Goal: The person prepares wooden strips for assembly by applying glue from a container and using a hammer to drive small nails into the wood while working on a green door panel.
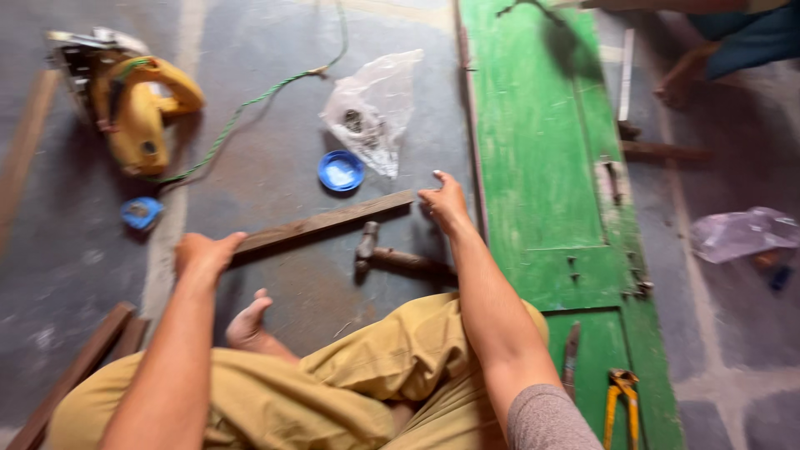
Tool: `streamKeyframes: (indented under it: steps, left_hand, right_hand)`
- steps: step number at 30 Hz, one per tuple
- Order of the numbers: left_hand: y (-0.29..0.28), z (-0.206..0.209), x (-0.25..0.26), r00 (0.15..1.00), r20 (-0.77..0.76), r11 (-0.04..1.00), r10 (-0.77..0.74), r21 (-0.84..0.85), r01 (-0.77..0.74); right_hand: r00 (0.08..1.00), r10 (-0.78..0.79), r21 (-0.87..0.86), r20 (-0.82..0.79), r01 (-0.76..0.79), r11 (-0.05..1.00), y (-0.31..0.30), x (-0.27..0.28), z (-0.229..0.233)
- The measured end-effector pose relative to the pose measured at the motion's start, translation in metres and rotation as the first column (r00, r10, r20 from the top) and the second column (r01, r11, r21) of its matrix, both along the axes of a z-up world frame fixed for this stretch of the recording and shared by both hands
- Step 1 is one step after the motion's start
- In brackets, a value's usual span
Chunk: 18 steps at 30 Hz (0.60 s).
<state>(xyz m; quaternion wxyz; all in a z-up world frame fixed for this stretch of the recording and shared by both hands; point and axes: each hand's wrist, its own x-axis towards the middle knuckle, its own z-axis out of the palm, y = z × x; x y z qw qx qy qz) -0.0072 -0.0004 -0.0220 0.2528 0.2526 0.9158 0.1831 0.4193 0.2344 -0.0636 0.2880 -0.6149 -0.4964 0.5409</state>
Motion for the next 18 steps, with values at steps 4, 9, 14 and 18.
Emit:
streamKeyframes:
  steps: [4, 9, 14, 18]
  left_hand:
    - [0.001, -0.006, 0.004, 0.964, 0.234, 0.991, 0.128, -0.075, -0.114]
    - [0.001, 0.014, 0.013, 0.957, 0.231, 0.983, 0.175, -0.098, -0.156]
    - [0.0, 0.021, 0.018, 0.962, 0.19, 0.975, 0.195, -0.141, -0.17]
    - [0.006, 0.014, 0.015, 0.986, 0.075, 0.978, 0.15, -0.16, -0.136]
  right_hand:
    - [0.999, 0.044, 0.092, 0.026, -0.046, 0.995, -0.007, -0.015, -0.001]
    - [0.999, 0.046, 0.055, -0.003, -0.046, 0.997, -0.001, -0.017, -0.002]
    - [0.992, 0.062, 0.137, 0.108, -0.077, 0.988, -0.008, -0.02, 0.0]
    - [0.968, 0.06, 0.201, 0.244, -0.111, 0.973, -0.014, -0.023, 0.013]
